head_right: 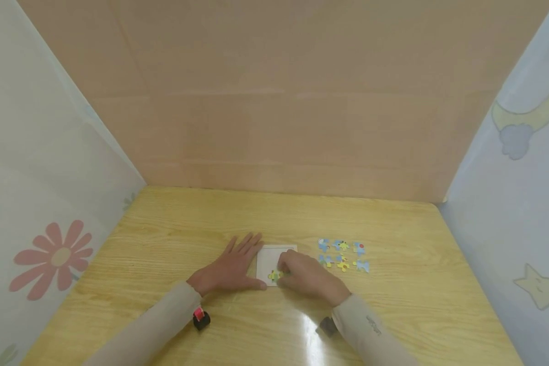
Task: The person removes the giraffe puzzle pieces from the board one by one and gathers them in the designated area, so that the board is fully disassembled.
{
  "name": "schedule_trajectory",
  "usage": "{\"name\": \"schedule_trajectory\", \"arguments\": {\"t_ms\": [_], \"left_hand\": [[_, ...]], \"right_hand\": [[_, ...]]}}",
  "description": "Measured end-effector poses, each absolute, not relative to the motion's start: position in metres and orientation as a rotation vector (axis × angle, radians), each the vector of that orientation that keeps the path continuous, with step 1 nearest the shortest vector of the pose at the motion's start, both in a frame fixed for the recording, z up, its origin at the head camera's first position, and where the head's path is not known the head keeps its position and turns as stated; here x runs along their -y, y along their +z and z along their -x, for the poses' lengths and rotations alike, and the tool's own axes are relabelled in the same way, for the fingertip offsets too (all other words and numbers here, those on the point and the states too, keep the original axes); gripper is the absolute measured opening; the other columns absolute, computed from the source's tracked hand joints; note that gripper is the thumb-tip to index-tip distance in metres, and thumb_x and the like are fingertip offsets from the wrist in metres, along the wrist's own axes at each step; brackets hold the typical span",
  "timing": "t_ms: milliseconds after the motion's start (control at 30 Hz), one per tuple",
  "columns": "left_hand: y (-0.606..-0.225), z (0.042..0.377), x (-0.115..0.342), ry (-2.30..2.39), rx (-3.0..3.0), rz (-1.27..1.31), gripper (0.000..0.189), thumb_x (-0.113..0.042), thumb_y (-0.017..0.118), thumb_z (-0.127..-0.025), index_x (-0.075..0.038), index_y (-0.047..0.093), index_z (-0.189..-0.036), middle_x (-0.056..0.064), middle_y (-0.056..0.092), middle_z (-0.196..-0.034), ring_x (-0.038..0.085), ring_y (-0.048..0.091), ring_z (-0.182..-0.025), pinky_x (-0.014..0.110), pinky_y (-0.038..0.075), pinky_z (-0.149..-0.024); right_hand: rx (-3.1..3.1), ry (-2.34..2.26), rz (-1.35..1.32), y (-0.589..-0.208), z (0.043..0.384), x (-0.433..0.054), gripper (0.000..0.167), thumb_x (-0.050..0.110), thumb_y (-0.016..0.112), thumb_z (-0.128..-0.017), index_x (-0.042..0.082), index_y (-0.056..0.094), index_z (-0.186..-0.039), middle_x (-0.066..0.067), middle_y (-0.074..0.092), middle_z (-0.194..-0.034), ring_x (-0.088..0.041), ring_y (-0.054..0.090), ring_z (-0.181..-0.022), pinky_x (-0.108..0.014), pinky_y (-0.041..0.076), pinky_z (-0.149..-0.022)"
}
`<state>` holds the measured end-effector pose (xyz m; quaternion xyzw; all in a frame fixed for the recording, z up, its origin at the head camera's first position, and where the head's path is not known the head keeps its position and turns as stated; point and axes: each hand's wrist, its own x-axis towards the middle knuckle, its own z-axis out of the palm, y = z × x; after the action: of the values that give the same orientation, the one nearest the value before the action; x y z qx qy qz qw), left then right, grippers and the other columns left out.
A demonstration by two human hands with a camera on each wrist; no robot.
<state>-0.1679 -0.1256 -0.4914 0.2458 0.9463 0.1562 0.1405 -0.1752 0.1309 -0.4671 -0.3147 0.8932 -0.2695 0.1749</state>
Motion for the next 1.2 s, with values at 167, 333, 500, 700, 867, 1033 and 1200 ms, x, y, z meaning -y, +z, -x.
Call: {"name": "schedule_trajectory", "arguments": {"t_ms": [167, 333, 500, 700, 867, 1033, 1200], "left_hand": [[-0.4921, 0.1689, 0.1259, 0.438, -2.736, -0.723, 0.115, -0.079, 0.065, -0.09, -0.01, 0.021, -0.171, 0.005, 0.007, -0.183, 0.031, 0.004, -0.171, 0.063, 0.005, -0.136], [-0.4921, 0.1689, 0.1253, 0.44, -2.736, -0.721, 0.115, -0.079, 0.065, -0.09, -0.01, 0.021, -0.171, 0.005, 0.006, -0.183, 0.031, 0.003, -0.171, 0.063, 0.005, -0.136], [-0.4917, 0.1686, 0.1243, 0.436, -2.729, -0.717, 0.116, -0.08, 0.065, -0.09, -0.011, 0.02, -0.172, 0.005, 0.005, -0.183, 0.03, 0.002, -0.171, 0.062, 0.004, -0.136], [-0.4907, 0.1681, 0.1236, 0.437, -2.716, -0.711, 0.116, -0.079, 0.064, -0.09, -0.012, 0.018, -0.172, 0.003, 0.003, -0.183, 0.028, 0.0, -0.171, 0.062, 0.002, -0.137], [-0.4908, 0.1684, 0.1227, 0.421, -2.731, -0.718, 0.115, -0.079, 0.065, -0.09, -0.012, 0.02, -0.172, 0.005, 0.005, -0.183, 0.029, 0.003, -0.171, 0.063, 0.004, -0.136], [-0.4916, 0.1683, 0.1226, 0.415, -2.736, -0.718, 0.115, -0.079, 0.065, -0.09, -0.012, 0.02, -0.172, 0.005, 0.005, -0.183, 0.029, 0.003, -0.171, 0.063, 0.004, -0.136], [-0.4929, 0.1679, 0.1231, 0.424, -2.734, -0.71, 0.116, -0.081, 0.064, -0.089, -0.013, 0.019, -0.172, 0.003, 0.005, -0.183, 0.028, 0.002, -0.171, 0.062, 0.003, -0.136]], "right_hand": [[-2.509, -0.765, 0.879, -0.466, 0.1763, -0.1307, 0.026, 0.021, 0.084, -0.093, 0.011, 0.069, -0.11, 0.002, 0.069, -0.104, -0.01, 0.062, -0.093, -0.03, 0.054, -0.081], [-2.507, -0.788, 0.853, -0.467, 0.1761, -0.1311, 0.027, 0.021, 0.085, -0.093, 0.011, 0.066, -0.109, 0.002, 0.068, -0.102, -0.01, 0.06, -0.09, -0.028, 0.053, -0.078], [-2.52, -0.811, 0.837, -0.4714, 0.1744, -0.1325, 0.027, 0.022, 0.085, -0.092, 0.017, 0.06, -0.101, 0.007, 0.064, -0.097, -0.008, 0.057, -0.083, -0.025, 0.049, -0.073], [-2.514, -0.841, 0.87, -0.4747, 0.175, -0.1333, 0.028, 0.018, 0.084, -0.092, 0.018, 0.057, -0.093, 0.008, 0.065, -0.093, -0.006, 0.053, -0.076, -0.023, 0.046, -0.068], [-2.495, -0.847, 0.902, -0.4746, 0.1749, -0.133, 0.028, 0.015, 0.083, -0.093, 0.018, 0.055, -0.091, 0.008, 0.067, -0.091, -0.005, 0.049, -0.07, -0.022, 0.043, -0.064], [-2.462, -0.878, 0.922, -0.4744, 0.174, -0.1344, 0.021, 0.014, 0.08, -0.096, 0.017, 0.059, -0.094, 0.006, 0.069, -0.094, -0.004, 0.05, -0.071, -0.021, 0.043, -0.064], [-2.394, -0.964, 0.922, -0.4729, 0.1731, -0.1382, 0.008, 0.016, 0.074, -0.1, 0.014, 0.067, -0.101, 0.004, 0.07, -0.094, -0.004, 0.051, -0.07, -0.022, 0.044, -0.062]]}}
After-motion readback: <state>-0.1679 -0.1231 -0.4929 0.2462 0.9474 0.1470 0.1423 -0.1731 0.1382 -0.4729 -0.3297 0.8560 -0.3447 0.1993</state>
